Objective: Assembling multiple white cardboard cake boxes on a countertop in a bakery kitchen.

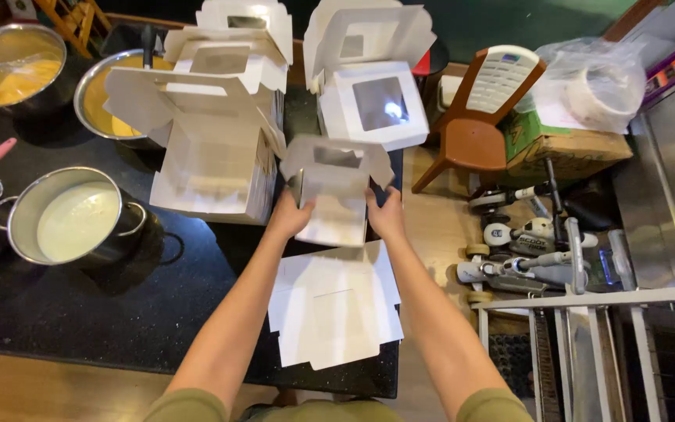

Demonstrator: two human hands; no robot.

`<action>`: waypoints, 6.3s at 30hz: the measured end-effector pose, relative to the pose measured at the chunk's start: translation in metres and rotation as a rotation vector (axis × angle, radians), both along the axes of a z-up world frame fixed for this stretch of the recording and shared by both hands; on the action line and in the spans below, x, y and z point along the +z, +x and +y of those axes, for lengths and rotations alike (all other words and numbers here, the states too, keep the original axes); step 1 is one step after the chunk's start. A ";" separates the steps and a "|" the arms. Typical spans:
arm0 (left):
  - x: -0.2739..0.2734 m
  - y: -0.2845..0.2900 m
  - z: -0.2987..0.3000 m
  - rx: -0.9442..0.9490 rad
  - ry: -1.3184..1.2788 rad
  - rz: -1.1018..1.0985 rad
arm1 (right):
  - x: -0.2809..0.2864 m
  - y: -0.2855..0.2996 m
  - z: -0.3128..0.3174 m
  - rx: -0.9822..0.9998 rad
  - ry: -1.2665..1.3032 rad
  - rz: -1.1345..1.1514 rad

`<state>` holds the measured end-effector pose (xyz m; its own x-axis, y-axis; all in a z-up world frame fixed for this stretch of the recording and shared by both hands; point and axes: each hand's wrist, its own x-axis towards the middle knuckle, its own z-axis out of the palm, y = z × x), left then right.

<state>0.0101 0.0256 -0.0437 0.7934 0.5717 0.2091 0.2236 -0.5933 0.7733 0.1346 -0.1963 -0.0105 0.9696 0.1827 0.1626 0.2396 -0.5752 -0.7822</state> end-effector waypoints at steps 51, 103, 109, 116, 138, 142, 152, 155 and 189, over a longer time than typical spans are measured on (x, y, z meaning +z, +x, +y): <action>0.163 -0.296 -0.070 -0.723 0.273 0.098 | 0.000 -0.238 -0.156 -0.222 0.764 0.976; 0.042 -0.175 -0.024 -0.362 0.613 0.120 | 0.028 -0.270 -0.047 0.749 -0.340 -0.465; 0.110 -0.193 -0.033 -0.286 0.677 -0.068 | 0.050 -0.321 -0.078 1.005 -0.516 -0.241; 0.145 -0.247 -0.057 -0.409 0.716 -0.209 | 0.054 -0.299 -0.055 1.017 -0.728 -0.177; 0.157 -0.221 -0.066 -0.053 0.608 -0.308 | 0.030 -0.381 -0.134 1.194 -0.865 -0.461; 0.172 -0.230 -0.078 0.048 0.703 -0.291 | 0.035 -0.384 -0.132 1.145 -0.690 -0.306; 0.132 -0.323 -0.077 -0.441 -0.005 0.270 | 0.086 -0.325 -0.129 1.001 -0.410 0.246; 0.143 -0.338 -0.096 -0.683 0.064 0.438 | 0.091 -0.311 -0.130 1.050 -0.277 0.310; 0.085 -0.206 -0.082 0.452 -0.296 0.032 | 0.007 -0.209 -0.055 -0.079 0.133 0.079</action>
